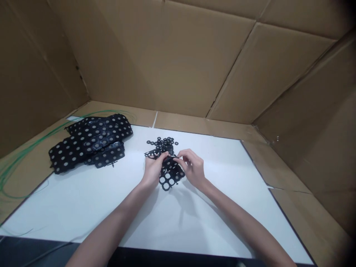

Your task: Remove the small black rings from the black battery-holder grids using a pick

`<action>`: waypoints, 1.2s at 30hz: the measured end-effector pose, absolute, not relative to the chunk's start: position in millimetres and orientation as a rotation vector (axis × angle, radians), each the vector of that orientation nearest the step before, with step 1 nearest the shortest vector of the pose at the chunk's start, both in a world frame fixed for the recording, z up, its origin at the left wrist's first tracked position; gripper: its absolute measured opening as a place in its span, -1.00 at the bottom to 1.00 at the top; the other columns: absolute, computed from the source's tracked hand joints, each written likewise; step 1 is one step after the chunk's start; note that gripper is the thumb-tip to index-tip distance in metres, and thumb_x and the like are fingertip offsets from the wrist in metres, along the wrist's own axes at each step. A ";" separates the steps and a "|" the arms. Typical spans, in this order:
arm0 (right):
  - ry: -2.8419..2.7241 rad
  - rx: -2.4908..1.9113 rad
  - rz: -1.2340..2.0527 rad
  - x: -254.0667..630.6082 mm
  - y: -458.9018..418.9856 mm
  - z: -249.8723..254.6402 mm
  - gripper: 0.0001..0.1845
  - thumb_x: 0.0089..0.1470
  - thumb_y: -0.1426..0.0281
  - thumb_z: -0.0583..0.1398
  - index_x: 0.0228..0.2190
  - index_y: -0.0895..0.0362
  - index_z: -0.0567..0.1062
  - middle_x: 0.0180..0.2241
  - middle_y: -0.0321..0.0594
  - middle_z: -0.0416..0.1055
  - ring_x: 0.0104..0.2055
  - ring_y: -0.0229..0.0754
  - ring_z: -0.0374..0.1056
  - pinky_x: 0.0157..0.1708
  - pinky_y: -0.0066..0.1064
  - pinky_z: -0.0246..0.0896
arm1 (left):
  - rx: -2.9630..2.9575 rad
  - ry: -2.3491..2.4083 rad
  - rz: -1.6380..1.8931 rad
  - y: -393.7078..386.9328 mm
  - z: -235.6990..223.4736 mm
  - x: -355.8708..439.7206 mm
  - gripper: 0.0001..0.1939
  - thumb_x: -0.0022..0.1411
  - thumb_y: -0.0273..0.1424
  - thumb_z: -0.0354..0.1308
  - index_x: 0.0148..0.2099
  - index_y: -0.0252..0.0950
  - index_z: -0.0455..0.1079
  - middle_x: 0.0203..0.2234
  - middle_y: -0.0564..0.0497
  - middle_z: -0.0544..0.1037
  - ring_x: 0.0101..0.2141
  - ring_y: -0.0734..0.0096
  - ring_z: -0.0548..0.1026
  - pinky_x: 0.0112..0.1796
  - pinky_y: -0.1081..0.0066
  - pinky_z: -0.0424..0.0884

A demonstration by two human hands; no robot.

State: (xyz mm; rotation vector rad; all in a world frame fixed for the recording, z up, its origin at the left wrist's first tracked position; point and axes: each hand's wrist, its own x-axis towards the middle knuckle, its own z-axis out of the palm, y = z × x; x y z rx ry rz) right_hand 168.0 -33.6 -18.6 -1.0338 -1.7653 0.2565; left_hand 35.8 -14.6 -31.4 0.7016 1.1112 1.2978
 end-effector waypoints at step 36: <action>-2.275 -0.839 -0.508 182.6 -20.3 -42.3 -0.81 0.11 0.48 0.06 -0.24 0.16 0.44 -0.30 -0.14 0.46 -0.43 -0.28 0.28 -0.54 -0.44 0.09 | 0.718 1.072 1.112 -13.8 -23.1 24.3 -0.80 -0.28 -0.47 0.33 -0.48 -0.40 0.46 -0.66 0.06 0.45 -0.64 0.58 0.31 -0.59 0.52 0.19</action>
